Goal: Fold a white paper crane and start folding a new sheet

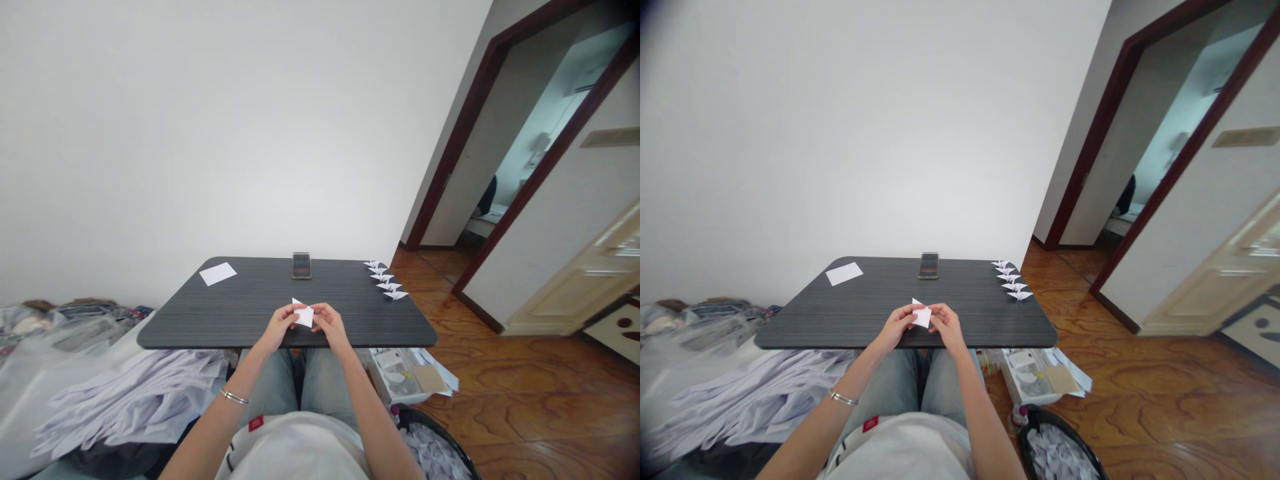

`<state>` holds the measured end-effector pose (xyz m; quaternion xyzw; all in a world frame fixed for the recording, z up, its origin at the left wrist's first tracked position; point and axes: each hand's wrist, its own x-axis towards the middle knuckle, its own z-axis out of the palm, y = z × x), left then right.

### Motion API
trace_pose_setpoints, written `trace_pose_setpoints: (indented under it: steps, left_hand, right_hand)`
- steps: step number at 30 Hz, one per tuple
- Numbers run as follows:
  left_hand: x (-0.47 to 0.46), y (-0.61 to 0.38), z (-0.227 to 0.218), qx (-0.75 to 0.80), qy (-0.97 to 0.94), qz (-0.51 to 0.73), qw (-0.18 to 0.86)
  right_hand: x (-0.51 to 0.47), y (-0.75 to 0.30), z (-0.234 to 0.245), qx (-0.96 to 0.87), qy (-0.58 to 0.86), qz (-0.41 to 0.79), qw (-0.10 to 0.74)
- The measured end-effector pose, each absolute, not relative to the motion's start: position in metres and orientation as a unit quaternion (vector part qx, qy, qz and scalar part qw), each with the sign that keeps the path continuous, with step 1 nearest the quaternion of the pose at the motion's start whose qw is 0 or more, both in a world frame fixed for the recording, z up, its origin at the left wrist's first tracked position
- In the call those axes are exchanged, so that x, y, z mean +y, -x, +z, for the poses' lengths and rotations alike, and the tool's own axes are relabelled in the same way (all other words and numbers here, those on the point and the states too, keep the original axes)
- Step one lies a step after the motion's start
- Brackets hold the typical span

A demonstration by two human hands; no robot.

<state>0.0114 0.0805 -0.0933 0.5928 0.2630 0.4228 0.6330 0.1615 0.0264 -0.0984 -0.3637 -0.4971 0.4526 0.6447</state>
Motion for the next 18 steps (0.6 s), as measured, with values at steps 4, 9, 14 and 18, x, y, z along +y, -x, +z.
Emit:
trace_pose_setpoints:
  steps: [4, 9, 14, 18]
  left_hand:
    - [0.0796, -0.0112, -0.0918, 0.265, -0.590, 0.422, 0.635]
    - [0.0791, -0.0108, -0.0913, 0.263, -0.590, 0.422, 0.636]
    - [0.0798, -0.0108, -0.0918, 0.265, -0.590, 0.419, 0.637]
    - [0.0796, -0.0110, -0.0913, 0.267, -0.590, 0.418, 0.636]
  right_hand:
    - [0.0268, -0.1613, -0.0986, -0.500, 0.363, 0.455, 0.642]
    - [0.0268, -0.1617, -0.0992, -0.503, 0.360, 0.453, 0.642]
    - [0.0258, -0.1612, -0.0975, -0.503, 0.359, 0.453, 0.643]
    - [0.0249, -0.1609, -0.0961, -0.502, 0.360, 0.452, 0.643]
